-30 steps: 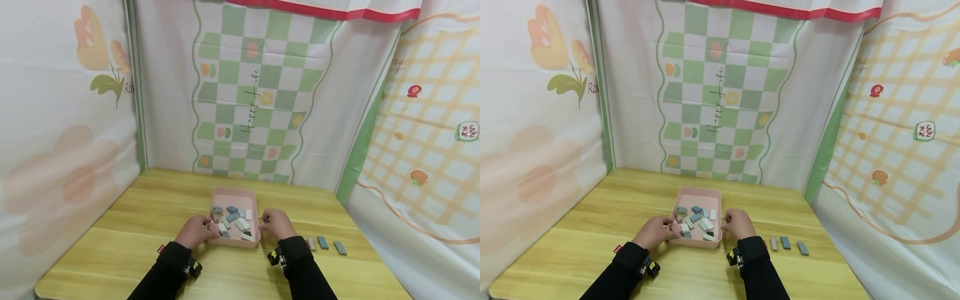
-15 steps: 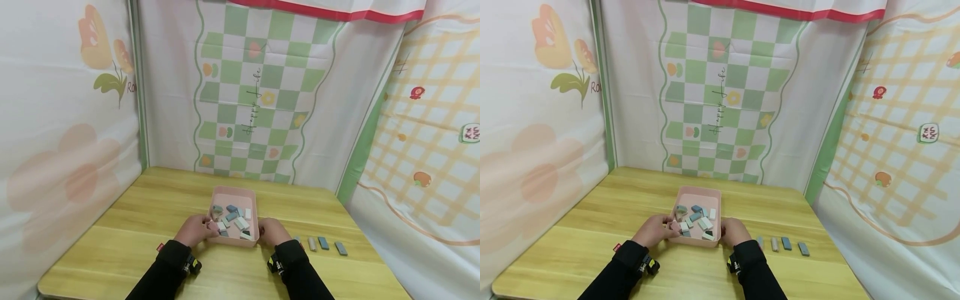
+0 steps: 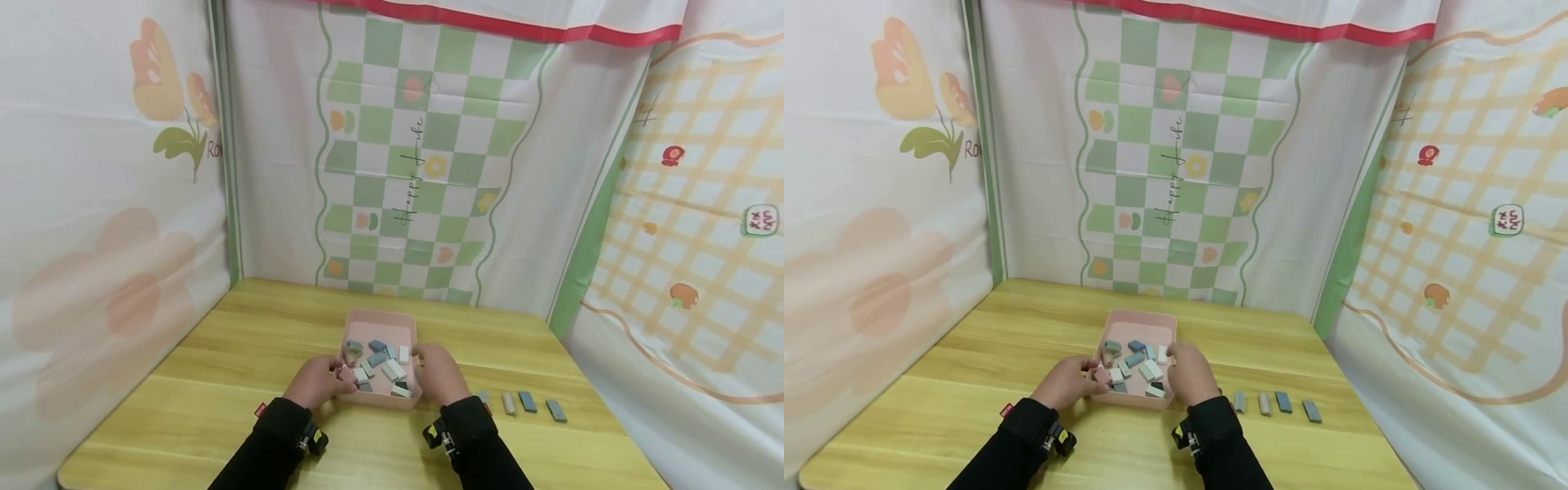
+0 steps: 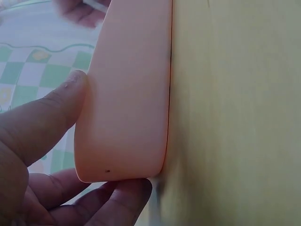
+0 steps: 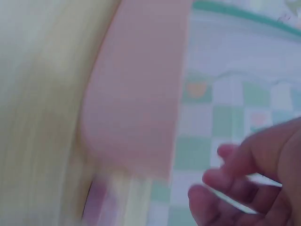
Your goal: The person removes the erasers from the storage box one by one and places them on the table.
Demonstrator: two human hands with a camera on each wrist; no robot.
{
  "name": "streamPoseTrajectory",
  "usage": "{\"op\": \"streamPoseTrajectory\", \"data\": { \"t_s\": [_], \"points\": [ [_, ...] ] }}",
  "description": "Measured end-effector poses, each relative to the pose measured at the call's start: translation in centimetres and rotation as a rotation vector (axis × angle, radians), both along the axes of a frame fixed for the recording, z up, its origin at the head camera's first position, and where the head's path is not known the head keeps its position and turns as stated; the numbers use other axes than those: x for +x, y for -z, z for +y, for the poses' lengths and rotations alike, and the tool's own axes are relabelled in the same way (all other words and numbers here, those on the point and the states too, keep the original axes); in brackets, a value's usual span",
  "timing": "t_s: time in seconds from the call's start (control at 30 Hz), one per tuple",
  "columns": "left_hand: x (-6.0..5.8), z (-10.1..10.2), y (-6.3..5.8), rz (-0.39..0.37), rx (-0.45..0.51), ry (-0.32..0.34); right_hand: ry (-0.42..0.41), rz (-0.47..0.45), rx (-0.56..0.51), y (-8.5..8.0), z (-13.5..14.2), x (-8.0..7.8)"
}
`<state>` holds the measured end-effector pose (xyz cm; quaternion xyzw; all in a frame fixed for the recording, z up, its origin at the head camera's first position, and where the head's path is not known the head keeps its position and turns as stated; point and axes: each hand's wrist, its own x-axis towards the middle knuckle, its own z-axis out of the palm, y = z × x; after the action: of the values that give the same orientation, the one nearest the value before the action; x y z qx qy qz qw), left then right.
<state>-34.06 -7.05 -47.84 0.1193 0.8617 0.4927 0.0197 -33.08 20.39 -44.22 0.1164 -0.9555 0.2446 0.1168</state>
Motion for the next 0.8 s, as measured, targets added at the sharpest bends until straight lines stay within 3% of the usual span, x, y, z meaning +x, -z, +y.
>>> {"op": "streamPoseTrajectory", "data": {
  "t_s": [0.07,0.13,0.23,0.43,0.67,0.8],
  "points": [
    [-0.1,-0.1,0.0,-0.005,0.003,0.001,-0.087,-0.006,0.003,-0.2,-1.2,-0.1],
    [-0.2,-0.1,0.1,-0.011,0.006,0.004,-0.163,-0.070,0.022,-0.3,-2.2,-0.1],
    [-0.2,-0.2,0.1,-0.018,0.006,0.005,-0.216,-0.118,0.126,0.2,-3.5,-0.4],
    [0.1,-0.1,-0.2,-0.013,-0.008,-0.003,-0.198,-0.019,0.217,1.8,-4.3,-1.3],
    [0.3,0.3,-0.6,0.006,-0.017,0.004,-0.120,0.021,0.370,1.8,-4.1,-1.2],
    [0.4,0.2,-0.7,0.002,-0.022,-0.007,-0.142,0.005,0.337,1.6,-4.1,-1.0]
  ]
}}
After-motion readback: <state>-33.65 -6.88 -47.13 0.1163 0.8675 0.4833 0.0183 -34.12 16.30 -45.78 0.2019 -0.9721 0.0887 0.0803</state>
